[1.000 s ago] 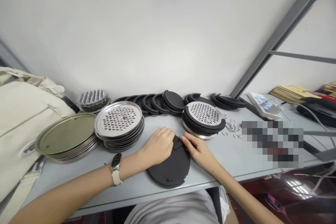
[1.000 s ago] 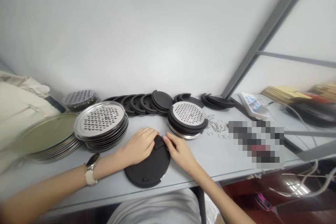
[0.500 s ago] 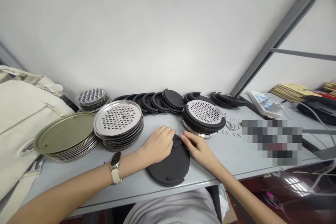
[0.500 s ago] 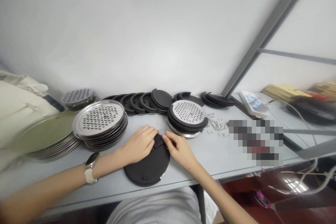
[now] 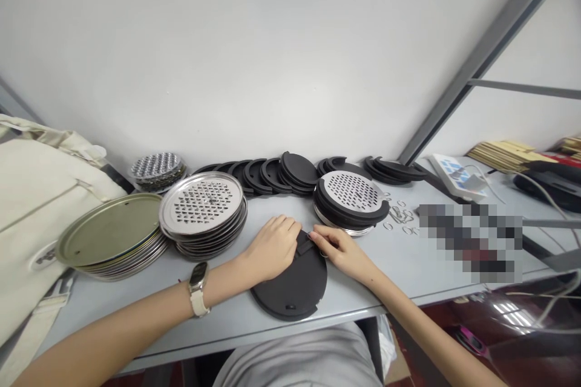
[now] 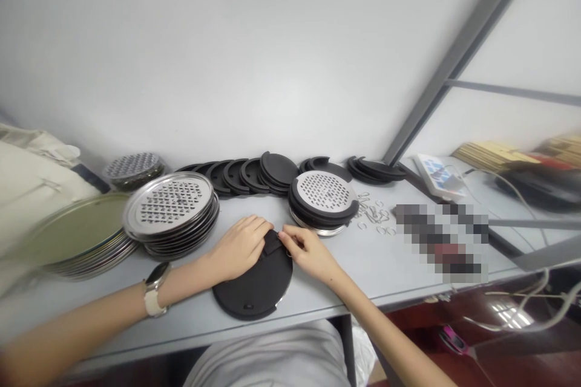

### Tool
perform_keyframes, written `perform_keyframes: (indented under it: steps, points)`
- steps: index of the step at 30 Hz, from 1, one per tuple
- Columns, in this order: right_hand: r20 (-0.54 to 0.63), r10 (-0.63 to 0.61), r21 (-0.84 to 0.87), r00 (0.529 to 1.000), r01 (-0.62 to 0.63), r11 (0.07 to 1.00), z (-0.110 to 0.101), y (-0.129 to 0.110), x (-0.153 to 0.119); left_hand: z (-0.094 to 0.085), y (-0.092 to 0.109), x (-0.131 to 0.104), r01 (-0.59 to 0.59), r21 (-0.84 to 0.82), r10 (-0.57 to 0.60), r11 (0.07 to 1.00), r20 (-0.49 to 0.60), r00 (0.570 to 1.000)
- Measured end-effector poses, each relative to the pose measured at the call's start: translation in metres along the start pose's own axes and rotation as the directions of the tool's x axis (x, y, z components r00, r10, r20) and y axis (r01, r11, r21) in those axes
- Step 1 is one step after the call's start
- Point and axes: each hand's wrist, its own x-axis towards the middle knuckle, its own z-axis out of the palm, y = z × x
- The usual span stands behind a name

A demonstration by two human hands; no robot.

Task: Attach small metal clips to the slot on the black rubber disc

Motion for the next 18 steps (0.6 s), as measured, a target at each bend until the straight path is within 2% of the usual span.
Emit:
perform_keyframes:
  steps: [8, 18]
  points:
    - [-0.024, -0.008, -0.038, 1.000, 0.007, 0.999, -0.0009, -0.0013, -0.0029, -0.0036, 0.0035, -0.0005, 0.023, 0.057, -0.024, 0.998, 0.024, 0.999]
    - [-0.053, -0.017, -0.040, 0.998, 0.015, 0.999, -0.0006, -0.0017, -0.0045, -0.0058, 0.0044, 0.0000, 0.021, 0.032, -0.021, 0.999, 0.028, 0.999]
